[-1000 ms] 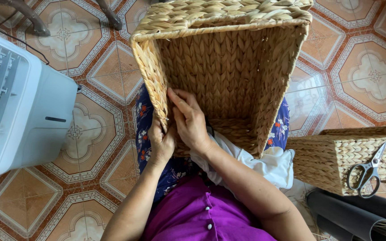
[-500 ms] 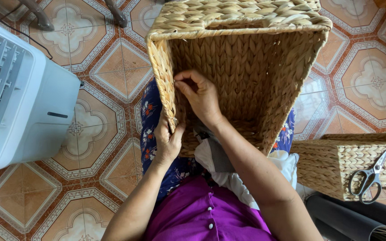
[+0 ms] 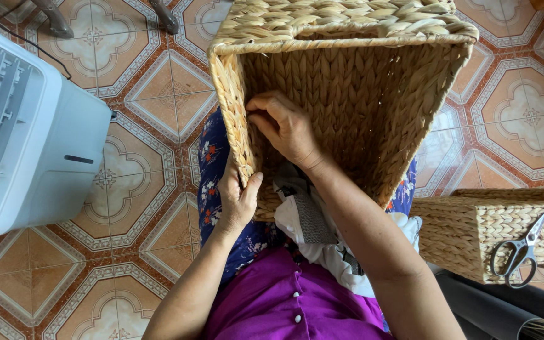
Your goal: The person wipes the interior and exterior surfaces of a woven basket using a cloth. They rotate the basket to access different sides and continue wiping until the entire surface is covered.
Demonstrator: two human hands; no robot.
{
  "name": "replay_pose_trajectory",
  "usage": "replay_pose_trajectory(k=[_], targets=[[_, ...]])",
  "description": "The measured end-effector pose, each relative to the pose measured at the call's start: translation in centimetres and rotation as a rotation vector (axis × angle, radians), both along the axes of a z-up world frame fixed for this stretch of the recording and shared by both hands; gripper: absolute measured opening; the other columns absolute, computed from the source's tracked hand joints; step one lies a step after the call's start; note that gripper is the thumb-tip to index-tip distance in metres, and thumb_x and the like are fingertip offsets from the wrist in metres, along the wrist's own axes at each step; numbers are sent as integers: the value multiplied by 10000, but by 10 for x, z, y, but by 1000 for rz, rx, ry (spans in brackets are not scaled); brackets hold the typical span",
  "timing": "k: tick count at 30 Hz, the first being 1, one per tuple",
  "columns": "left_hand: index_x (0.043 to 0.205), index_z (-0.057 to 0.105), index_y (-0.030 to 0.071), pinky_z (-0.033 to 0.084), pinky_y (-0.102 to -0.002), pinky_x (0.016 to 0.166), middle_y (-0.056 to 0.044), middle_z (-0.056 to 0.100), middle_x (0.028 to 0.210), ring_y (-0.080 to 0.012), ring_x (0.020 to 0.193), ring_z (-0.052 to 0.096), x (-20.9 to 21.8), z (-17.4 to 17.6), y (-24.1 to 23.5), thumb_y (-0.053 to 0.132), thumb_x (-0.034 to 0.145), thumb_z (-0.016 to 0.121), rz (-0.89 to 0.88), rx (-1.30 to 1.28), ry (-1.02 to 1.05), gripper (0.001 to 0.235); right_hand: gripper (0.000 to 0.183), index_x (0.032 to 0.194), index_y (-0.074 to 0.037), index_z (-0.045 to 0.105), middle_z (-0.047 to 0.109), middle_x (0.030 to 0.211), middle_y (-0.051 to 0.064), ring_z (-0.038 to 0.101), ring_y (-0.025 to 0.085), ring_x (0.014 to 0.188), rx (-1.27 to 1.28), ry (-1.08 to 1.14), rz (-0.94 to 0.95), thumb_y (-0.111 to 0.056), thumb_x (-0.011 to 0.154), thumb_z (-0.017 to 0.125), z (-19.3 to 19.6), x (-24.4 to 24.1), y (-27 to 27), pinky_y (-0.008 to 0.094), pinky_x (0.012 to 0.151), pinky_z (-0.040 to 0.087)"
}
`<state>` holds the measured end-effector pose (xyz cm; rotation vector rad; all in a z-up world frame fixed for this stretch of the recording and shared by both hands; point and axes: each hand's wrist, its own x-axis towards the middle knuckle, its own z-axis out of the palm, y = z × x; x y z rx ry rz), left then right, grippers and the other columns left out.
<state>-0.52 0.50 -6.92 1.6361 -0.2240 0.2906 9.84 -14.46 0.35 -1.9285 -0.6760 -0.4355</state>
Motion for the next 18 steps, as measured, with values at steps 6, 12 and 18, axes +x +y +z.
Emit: replay_pose_trajectory(k=[6,12,18], targets=[[1553,322,-73,536,-378,1083,-259,596,1415,-298,1280,644,-1,2,0,34,995,616,8,40,-41,640,221,1114,-30,640,645,1205,128,685,294,1066,-120,-137,16,25,922,732,5,2,-4,346,881,583],[1562,346,-51,520,-370,1088,-234,631,1399,-296,1262,653,-1,5,-2,51,1011,588,10,14,20,611,202,1132,-1,604,637,1203,159,680,334,1077,-112,-224,-70,80,954,654,10,-5,8,369,905,576],[1565,338,-40,505,-371,1109,-233,620,1403,-307,1286,641,-1,4,-2,62,1025,560,10,42,1,593,215,1150,6,595,638,1183,171,678,349,1058,-106,-215,-129,97,957,618,2,-5,16,384,902,573]])
